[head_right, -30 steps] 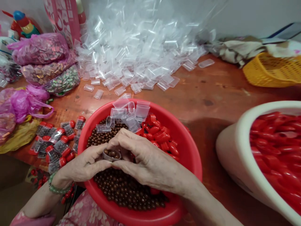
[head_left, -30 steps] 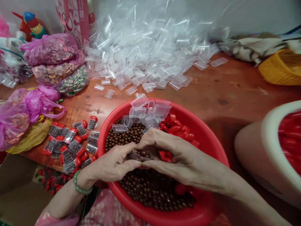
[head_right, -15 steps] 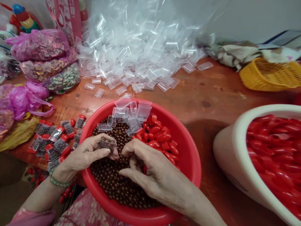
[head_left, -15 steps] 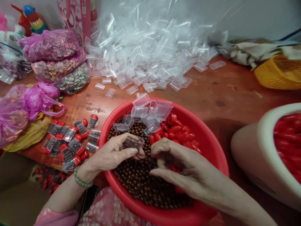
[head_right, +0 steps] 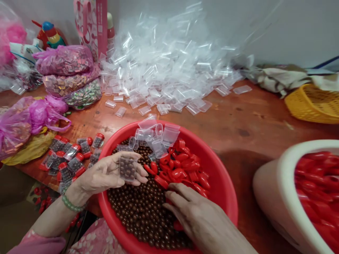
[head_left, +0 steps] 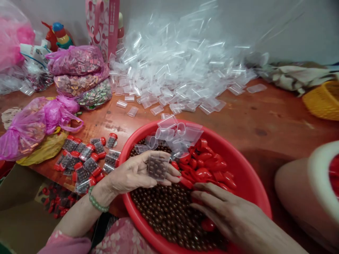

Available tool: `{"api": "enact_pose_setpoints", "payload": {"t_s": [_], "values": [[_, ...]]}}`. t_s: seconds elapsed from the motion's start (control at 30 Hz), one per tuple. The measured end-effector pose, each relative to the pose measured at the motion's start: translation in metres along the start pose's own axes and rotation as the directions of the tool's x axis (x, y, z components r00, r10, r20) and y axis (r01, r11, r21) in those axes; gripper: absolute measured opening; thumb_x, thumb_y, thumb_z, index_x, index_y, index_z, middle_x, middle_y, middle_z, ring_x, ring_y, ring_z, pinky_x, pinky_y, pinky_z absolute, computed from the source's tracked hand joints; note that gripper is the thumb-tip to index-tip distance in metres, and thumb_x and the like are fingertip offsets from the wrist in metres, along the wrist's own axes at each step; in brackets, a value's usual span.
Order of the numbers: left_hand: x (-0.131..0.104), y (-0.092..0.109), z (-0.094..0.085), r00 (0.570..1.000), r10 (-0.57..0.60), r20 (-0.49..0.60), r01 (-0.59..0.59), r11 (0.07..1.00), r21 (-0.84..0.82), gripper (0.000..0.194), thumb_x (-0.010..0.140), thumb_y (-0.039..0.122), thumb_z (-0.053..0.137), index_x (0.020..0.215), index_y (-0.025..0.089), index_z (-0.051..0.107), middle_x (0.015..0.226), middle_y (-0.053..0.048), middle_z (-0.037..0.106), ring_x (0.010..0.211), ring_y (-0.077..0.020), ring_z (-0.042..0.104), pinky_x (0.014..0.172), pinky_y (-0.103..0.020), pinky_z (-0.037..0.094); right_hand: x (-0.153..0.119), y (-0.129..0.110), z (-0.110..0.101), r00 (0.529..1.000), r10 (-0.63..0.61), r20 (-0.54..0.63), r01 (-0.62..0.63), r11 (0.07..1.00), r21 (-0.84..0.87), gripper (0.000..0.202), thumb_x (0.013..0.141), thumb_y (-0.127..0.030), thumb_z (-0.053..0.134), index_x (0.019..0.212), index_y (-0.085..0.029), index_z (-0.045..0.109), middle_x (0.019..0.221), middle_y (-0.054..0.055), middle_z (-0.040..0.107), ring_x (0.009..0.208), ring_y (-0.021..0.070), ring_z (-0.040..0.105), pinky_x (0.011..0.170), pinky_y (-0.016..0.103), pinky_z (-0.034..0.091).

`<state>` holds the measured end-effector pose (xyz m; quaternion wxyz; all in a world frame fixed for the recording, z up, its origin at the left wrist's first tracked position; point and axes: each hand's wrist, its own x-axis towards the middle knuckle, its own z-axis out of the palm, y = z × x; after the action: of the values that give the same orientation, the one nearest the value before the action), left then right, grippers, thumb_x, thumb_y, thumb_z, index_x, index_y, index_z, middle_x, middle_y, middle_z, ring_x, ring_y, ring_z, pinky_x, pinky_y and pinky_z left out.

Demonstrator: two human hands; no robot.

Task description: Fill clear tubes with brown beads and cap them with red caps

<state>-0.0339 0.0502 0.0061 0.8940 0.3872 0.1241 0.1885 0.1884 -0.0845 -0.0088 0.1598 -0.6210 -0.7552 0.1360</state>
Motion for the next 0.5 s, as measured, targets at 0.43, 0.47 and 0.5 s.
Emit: {"api": "enact_pose_setpoints", "payload": {"t_s": [0.43, 0.47, 0.5], "values": [[-0.008, 0.005, 0.010, 0.997, 0.022, -0.077, -0.007, 0.981, 0.192, 0.032, 0.090, 0.022, 0.059, 0.121, 0.017, 0.056, 0.109, -0.012, 0.066, 0.099, -0.0160, 0.064, 0.088, -0.029, 0.049, 0.025, -0.030, -0.031, 0.763, 0.635, 0.120, -0.422, 0.350, 0.836, 0.031, 0.068, -0.043, 0.078, 0.091, -0.023, 0.072, 0.069, 0.002, 0.073, 0.048, 0.0151, 0.065, 0.045, 0.024, 0.056], [-0.007, 0.004, 0.010, 0.997, 0.006, -0.081, 0.008, 0.984, 0.179, 0.031, 0.089, 0.024, 0.061, 0.119, 0.017, 0.057, 0.109, -0.012, 0.066, 0.098, -0.0162, 0.064, 0.087, -0.029, 0.049, 0.029, -0.033, -0.029, 0.734, 0.663, 0.146, -0.409, 0.259, 0.875, 0.033, 0.064, -0.041, 0.081, 0.089, -0.023, 0.070, 0.067, 0.001, 0.072, 0.047, 0.0143, 0.064, 0.044, 0.023, 0.056], [-0.007, 0.003, 0.010, 0.996, -0.008, -0.084, 0.022, 0.986, 0.165, 0.031, 0.088, 0.025, 0.062, 0.118, 0.017, 0.058, 0.109, -0.012, 0.067, 0.097, -0.0163, 0.065, 0.086, -0.029, 0.049, 0.033, -0.035, -0.027, 0.719, 0.672, 0.176, -0.391, 0.182, 0.902, 0.034, 0.061, -0.039, 0.084, 0.086, -0.022, 0.067, 0.066, 0.000, 0.071, 0.046, 0.0134, 0.063, 0.044, 0.022, 0.055]]}}
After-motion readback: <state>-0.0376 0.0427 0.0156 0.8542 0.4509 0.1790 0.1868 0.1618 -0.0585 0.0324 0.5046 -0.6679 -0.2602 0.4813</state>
